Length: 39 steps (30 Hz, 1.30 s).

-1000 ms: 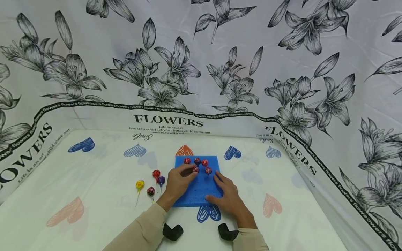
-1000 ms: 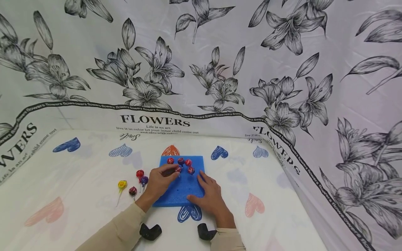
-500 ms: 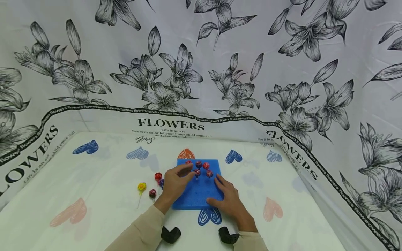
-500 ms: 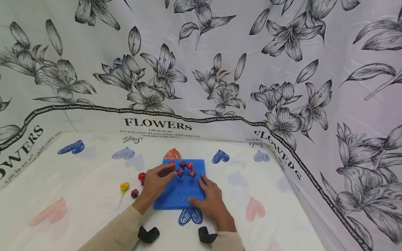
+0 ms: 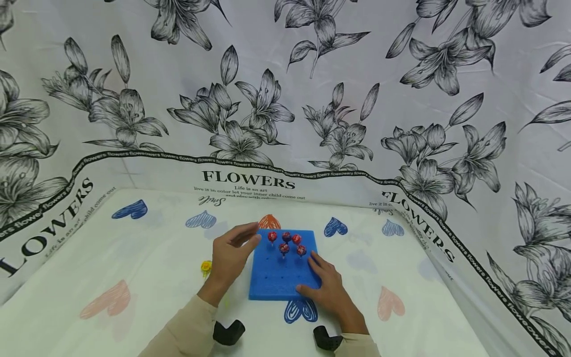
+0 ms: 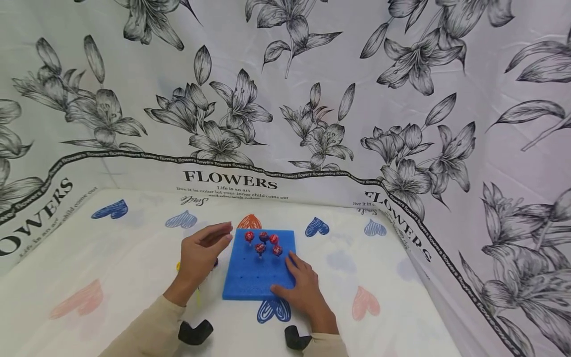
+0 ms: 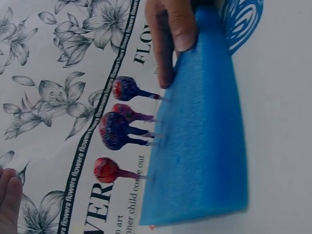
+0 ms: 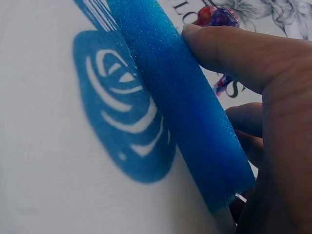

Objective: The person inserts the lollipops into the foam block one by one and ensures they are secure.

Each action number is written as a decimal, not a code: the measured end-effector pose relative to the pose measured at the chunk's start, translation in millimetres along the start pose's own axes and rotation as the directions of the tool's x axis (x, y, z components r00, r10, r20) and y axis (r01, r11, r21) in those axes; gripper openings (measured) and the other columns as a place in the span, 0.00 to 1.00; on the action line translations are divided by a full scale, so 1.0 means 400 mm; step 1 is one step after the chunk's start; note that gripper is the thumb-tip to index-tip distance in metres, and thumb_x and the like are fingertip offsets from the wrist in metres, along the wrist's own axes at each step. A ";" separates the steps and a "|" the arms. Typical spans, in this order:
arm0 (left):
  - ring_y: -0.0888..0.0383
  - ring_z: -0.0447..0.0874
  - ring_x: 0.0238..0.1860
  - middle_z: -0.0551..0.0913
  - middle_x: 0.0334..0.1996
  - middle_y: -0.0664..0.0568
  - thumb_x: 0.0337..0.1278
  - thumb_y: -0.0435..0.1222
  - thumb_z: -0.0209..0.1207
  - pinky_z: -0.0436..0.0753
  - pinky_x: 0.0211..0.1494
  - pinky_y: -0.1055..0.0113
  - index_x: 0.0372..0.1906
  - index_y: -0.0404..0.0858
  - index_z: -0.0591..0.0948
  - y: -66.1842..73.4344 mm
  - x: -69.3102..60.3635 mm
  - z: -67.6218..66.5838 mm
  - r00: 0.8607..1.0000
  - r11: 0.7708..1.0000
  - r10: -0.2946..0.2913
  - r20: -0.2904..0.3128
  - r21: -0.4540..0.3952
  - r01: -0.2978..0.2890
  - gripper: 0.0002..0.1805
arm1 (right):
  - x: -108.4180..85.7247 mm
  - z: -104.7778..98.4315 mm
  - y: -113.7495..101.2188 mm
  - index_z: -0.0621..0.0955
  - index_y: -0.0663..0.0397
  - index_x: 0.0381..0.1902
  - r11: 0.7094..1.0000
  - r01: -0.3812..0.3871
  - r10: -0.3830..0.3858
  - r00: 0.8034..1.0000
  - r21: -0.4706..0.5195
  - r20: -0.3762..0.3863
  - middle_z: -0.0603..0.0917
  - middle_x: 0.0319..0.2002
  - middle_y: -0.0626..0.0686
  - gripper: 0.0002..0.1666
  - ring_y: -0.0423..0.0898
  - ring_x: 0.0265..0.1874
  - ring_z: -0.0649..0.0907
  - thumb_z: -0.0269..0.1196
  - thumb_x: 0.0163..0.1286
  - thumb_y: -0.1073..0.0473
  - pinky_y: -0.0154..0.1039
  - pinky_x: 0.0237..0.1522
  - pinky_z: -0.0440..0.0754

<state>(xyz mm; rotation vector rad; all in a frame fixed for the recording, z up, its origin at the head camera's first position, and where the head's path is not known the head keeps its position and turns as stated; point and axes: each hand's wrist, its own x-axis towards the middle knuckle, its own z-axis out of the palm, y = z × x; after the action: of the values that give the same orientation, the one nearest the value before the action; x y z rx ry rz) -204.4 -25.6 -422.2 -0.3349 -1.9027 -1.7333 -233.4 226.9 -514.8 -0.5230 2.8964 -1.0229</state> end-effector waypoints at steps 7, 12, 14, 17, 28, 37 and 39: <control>0.45 0.83 0.47 0.83 0.46 0.39 0.52 0.20 0.64 0.80 0.51 0.66 0.50 0.27 0.81 -0.014 0.032 -0.071 0.990 0.992 0.124 -0.060 -0.022 -0.125 0.17 | -0.001 0.004 0.003 0.64 0.55 0.72 1.000 -0.011 0.011 1.000 0.001 -0.008 0.58 0.74 0.54 0.53 0.65 0.70 0.55 0.66 0.56 0.35 0.71 0.59 0.61; 0.53 0.84 0.47 0.83 0.47 0.39 0.51 0.19 0.64 0.79 0.51 0.69 0.51 0.28 0.82 0.011 0.047 -0.131 0.978 0.982 0.187 -0.096 0.034 -0.184 0.19 | -0.001 0.004 0.004 0.64 0.54 0.72 1.000 -0.011 0.011 1.000 0.008 0.000 0.57 0.74 0.53 0.53 0.64 0.70 0.55 0.65 0.56 0.34 0.70 0.60 0.60; 0.55 0.84 0.47 0.83 0.48 0.38 0.50 0.18 0.64 0.79 0.50 0.70 0.52 0.28 0.82 0.024 0.050 -0.154 0.971 0.977 0.209 -0.115 0.060 -0.203 0.20 | -0.001 0.004 0.005 0.64 0.54 0.72 1.000 -0.006 0.006 1.000 0.004 0.004 0.57 0.74 0.53 0.53 0.64 0.70 0.55 0.65 0.56 0.34 0.70 0.60 0.60; 0.58 0.84 0.47 0.83 0.48 0.38 0.50 0.17 0.63 0.79 0.49 0.71 0.52 0.29 0.82 0.043 0.049 -0.184 0.961 0.969 0.235 -0.144 0.106 -0.221 0.21 | -0.001 0.002 0.005 0.63 0.55 0.72 1.000 -0.002 0.002 1.000 0.003 0.005 0.57 0.74 0.53 0.53 0.64 0.70 0.55 0.66 0.57 0.34 0.70 0.60 0.60; 0.60 0.83 0.48 0.82 0.49 0.39 0.52 0.18 0.63 0.79 0.49 0.72 0.53 0.28 0.81 0.021 0.012 -0.238 0.972 0.982 0.144 -0.186 0.148 -0.117 0.21 | 0.001 0.000 0.009 0.63 0.52 0.73 1.000 -0.022 0.022 1.000 0.005 -0.001 0.56 0.74 0.51 0.54 0.64 0.70 0.54 0.66 0.56 0.32 0.69 0.60 0.61; 0.59 0.83 0.48 0.83 0.49 0.41 0.58 0.27 0.63 0.79 0.48 0.72 0.53 0.32 0.81 -0.076 -0.009 -0.245 0.983 0.990 0.025 -0.181 0.139 0.000 0.17 | 0.002 0.003 0.009 0.63 0.52 0.73 1.000 -0.026 0.026 1.000 0.007 0.000 0.56 0.74 0.51 0.54 0.64 0.71 0.54 0.65 0.56 0.32 0.70 0.60 0.60; 0.59 0.83 0.48 0.83 0.49 0.43 0.60 0.30 0.63 0.79 0.48 0.74 0.54 0.34 0.81 -0.122 -0.018 -0.255 0.985 0.991 -0.011 -0.172 0.131 0.034 0.17 | 0.002 0.005 0.008 0.63 0.52 0.73 1.000 -0.026 0.026 1.000 0.007 0.000 0.56 0.74 0.51 0.54 0.64 0.70 0.54 0.65 0.56 0.32 0.70 0.60 0.60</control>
<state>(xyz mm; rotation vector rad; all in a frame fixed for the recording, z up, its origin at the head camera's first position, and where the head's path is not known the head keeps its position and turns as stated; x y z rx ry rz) -201.2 -130.8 -464.3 -0.1105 -1.8914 -1.5842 -234.9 227.9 -518.3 -0.4838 2.8907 -1.0291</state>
